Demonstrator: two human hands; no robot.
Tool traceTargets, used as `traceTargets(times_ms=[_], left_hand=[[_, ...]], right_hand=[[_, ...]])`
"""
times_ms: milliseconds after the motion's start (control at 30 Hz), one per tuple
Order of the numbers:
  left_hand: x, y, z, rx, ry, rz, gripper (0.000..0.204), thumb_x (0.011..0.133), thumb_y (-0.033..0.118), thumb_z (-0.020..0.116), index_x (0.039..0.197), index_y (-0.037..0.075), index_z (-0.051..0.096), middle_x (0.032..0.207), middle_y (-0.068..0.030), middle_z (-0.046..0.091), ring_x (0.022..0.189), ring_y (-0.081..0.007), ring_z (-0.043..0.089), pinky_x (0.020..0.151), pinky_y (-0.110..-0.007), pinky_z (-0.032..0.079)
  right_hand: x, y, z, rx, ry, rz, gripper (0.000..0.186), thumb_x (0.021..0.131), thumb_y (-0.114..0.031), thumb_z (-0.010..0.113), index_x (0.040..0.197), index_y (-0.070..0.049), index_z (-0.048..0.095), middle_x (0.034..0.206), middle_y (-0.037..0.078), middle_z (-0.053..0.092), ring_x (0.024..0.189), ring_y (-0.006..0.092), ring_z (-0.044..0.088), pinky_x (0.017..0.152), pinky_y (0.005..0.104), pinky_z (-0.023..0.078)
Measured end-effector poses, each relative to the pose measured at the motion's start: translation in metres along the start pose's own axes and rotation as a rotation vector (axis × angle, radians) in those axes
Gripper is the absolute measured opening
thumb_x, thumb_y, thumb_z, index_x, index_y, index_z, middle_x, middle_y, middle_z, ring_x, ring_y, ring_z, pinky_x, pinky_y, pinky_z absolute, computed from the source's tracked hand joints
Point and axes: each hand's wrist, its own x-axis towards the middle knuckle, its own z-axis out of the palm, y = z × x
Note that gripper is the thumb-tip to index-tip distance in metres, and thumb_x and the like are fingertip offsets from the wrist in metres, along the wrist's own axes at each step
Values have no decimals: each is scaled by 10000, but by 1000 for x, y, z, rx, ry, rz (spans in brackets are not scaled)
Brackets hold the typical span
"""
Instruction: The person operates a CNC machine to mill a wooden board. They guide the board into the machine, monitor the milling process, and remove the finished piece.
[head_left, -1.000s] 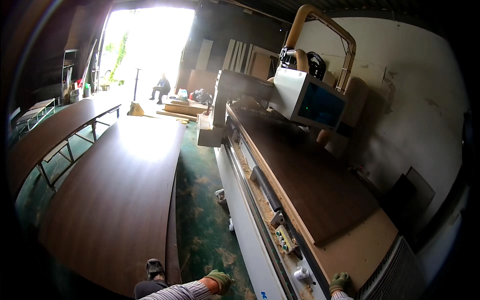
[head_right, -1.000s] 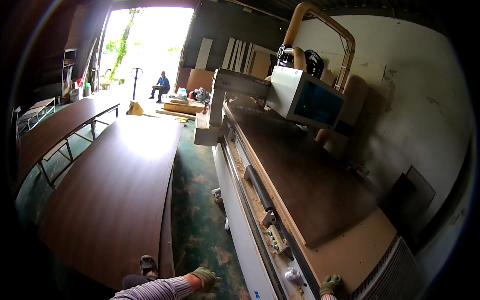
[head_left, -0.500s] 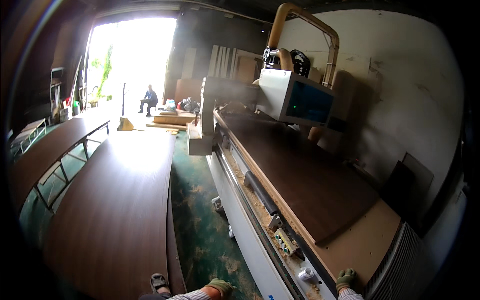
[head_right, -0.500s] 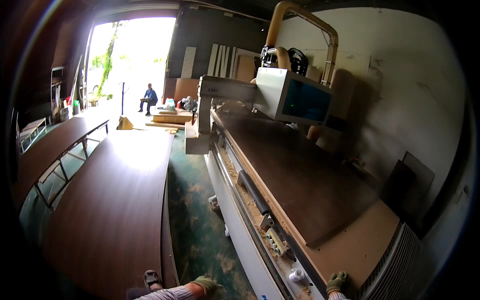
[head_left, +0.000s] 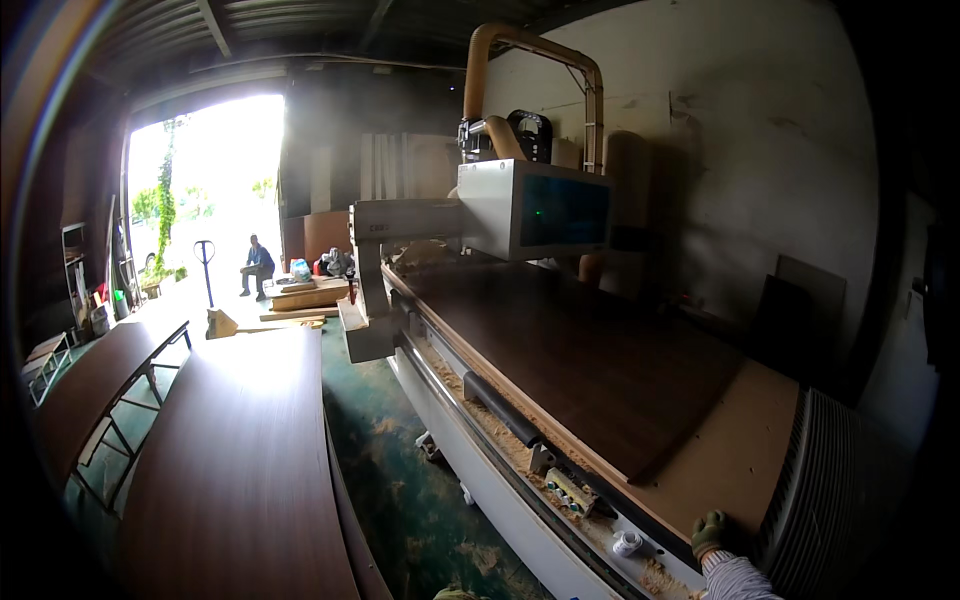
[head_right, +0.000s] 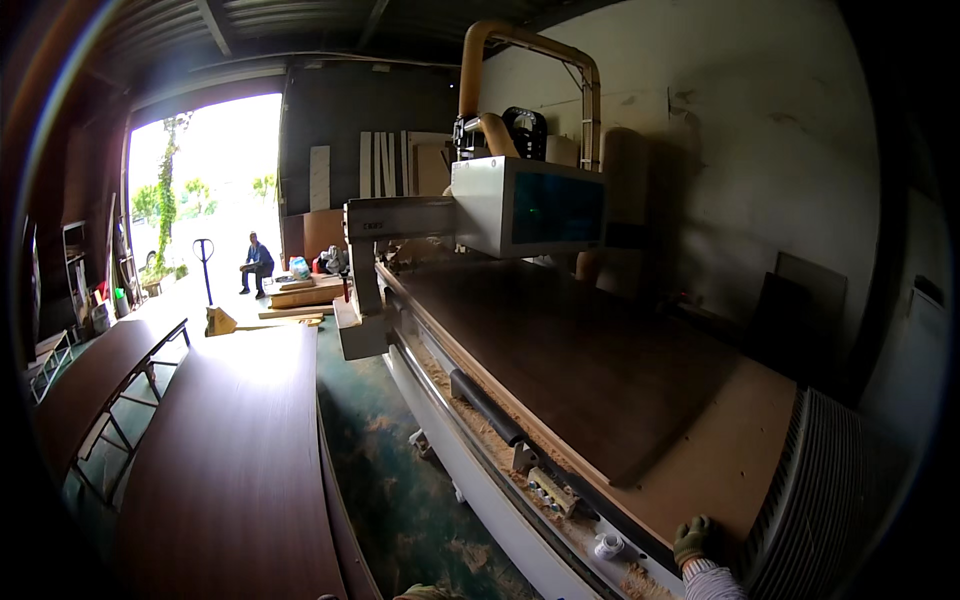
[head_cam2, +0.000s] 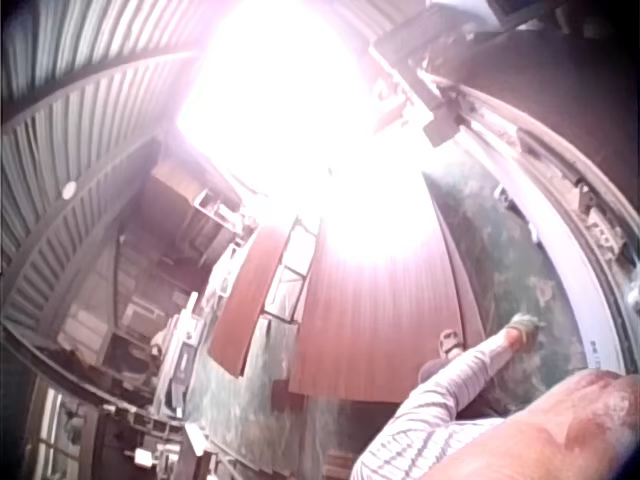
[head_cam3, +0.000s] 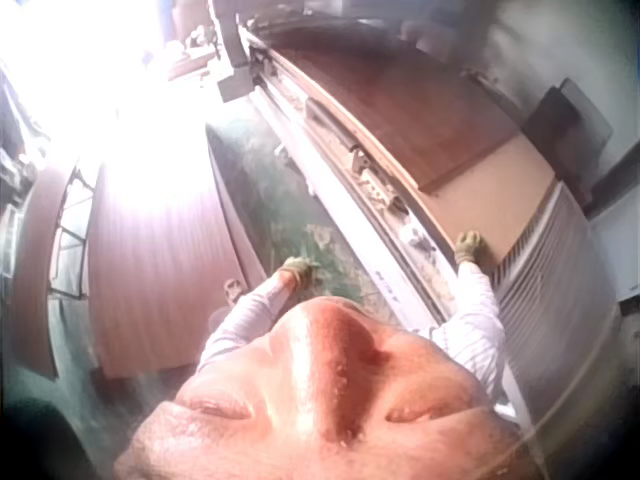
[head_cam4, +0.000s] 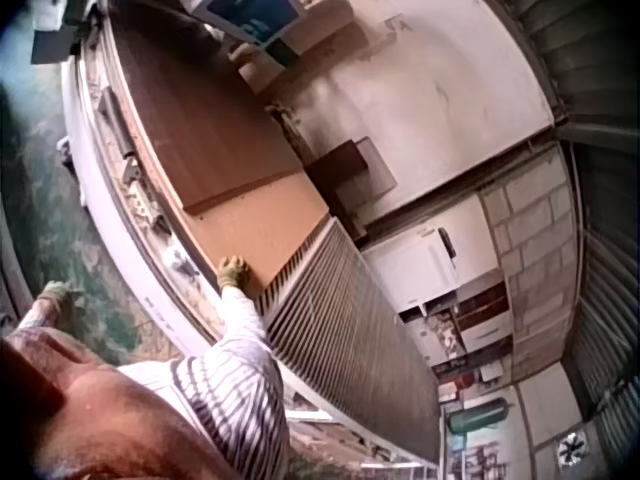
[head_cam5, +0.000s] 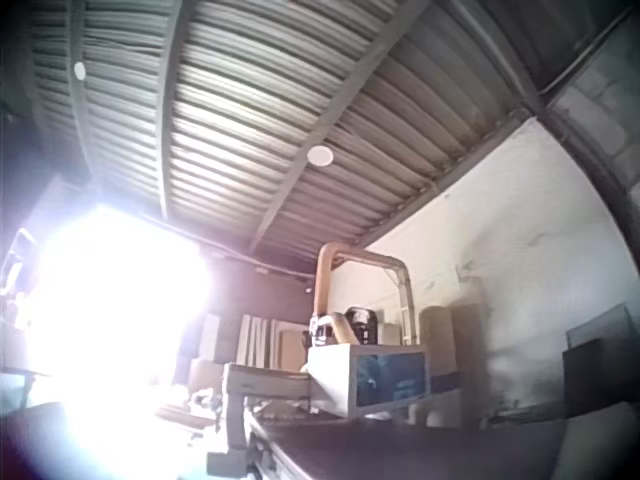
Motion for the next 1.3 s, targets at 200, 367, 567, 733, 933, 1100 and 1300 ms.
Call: traceTargets(times_ms=[200,367,567,733,933,1100,1300], left_hand=[[7,-2,22,-27,20,-31,634,833,585,626,1370,254,556,1343,-83,618,1219,-275,592,1030,-415,464],[15,-1,32,-41,20,-25,699,822,605,636,1397,220,534,1373,-110,594,1257,-276,568,1057,-406,447],[27,-10,58,-36,101,28,740,803,628,648,1391,191,544,1379,-125,591,1274,-292,556,1068,-404,442],[25,0,44,-68,57,20,734,782,566,700,1389,183,548,1400,-139,567,1295,-312,533,1084,-458,401],[37,-8,48,-136,6,16,747,759,467,763,1409,183,530,1443,-170,516,1323,-355,500,1100,-564,338],[44,-9,37,-204,-147,-43,807,736,410,813,1447,192,501,1509,-196,446,1358,-390,461,1127,-666,253],[31,-3,22,-76,-46,30,615,793,392,735,1372,295,551,1346,-50,622,1229,-261,597,1030,-427,475]], right_hand=[[4,-18,-3,-27,94,-34,274,796,-202,639,953,17,590,1097,269,562,1042,452,524,907,569,436],[6,-16,-6,-69,168,-64,274,777,-262,643,908,-22,620,1006,246,591,961,442,554,828,549,460],[4,-25,-13,-70,185,-47,268,759,-281,660,858,-34,626,972,226,602,935,425,567,831,543,464],[2,-18,-16,-76,207,-65,258,765,-284,660,839,-39,628,996,228,598,957,423,562,846,547,459],[8,-14,-1,-15,85,-17,296,790,-274,637,905,-5,588,1048,258,571,1024,447,521,892,565,435],[5,-15,3,-38,80,-25,293,808,-264,636,937,-4,591,1079,242,580,1037,443,526,909,559,436],[4,-11,-2,-75,83,-35,306,825,-266,639,980,-4,607,1127,238,589,1069,438,531,931,548,443]])
